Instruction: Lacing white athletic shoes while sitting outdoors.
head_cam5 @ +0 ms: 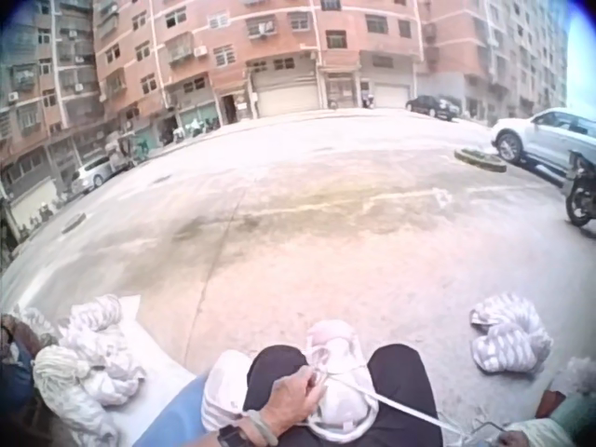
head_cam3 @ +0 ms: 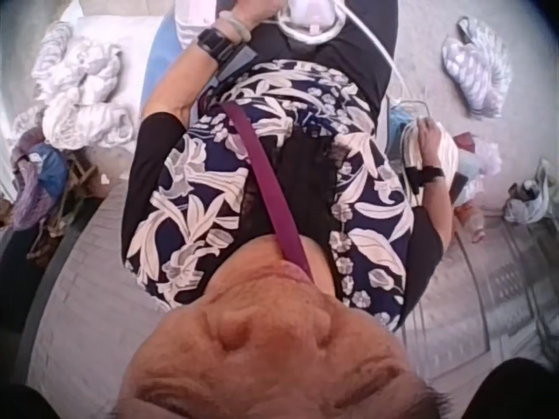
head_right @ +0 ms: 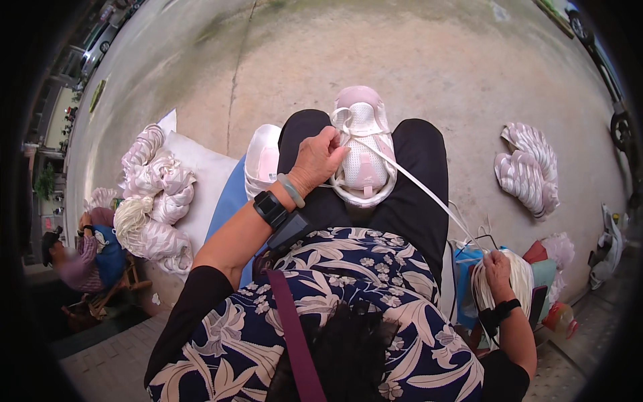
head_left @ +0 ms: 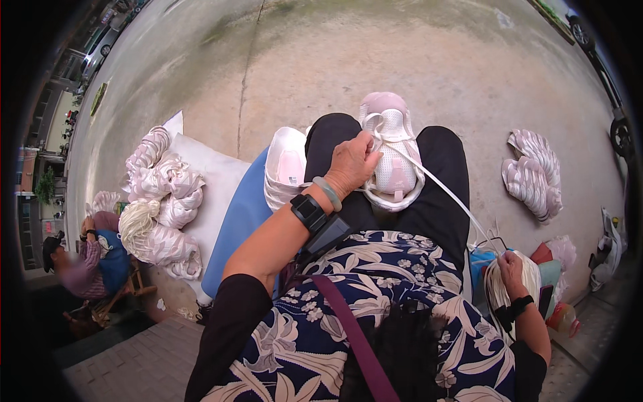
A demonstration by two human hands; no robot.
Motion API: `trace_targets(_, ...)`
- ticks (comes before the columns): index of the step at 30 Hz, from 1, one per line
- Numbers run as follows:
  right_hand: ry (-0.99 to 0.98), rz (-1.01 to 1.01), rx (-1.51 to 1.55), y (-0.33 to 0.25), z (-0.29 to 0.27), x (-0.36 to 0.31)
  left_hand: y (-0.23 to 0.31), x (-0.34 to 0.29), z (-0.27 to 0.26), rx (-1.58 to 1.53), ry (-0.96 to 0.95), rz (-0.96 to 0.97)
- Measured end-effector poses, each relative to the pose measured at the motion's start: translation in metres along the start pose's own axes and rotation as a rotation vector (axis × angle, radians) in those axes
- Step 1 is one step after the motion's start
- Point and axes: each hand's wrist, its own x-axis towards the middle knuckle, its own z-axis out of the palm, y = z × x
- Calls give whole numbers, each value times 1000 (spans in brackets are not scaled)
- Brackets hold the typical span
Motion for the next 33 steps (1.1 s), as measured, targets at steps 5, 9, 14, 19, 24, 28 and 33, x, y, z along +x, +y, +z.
trace_targets(5, -355, -55, 49, -90, -14, 28, -2, -4, -1, 52, 31, 26)
trace_targets(9, 128, -546, 141, -200, -12, 81, 2, -2, -3, 43, 4, 42)
trace_targets(14, 191, -848, 360, -305, 23, 141, 6, -3, -8, 96, -23, 38)
trace_targets(19, 159, -1100, 133, -341, 53, 171, 19, 4, -11, 188, 52, 103)
trace_targets(24, 194, -1063, 216, -340, 57, 181, 27, 21, -2, 204, 126, 221)
trace_targets(28, -21, -1068, 106, -349, 23, 167, 42, 38, 17, 245, 35, 189)
trace_targets(33, -37, -1047, 236, -336, -18, 155, 47, 55, 31, 329, -54, 219)
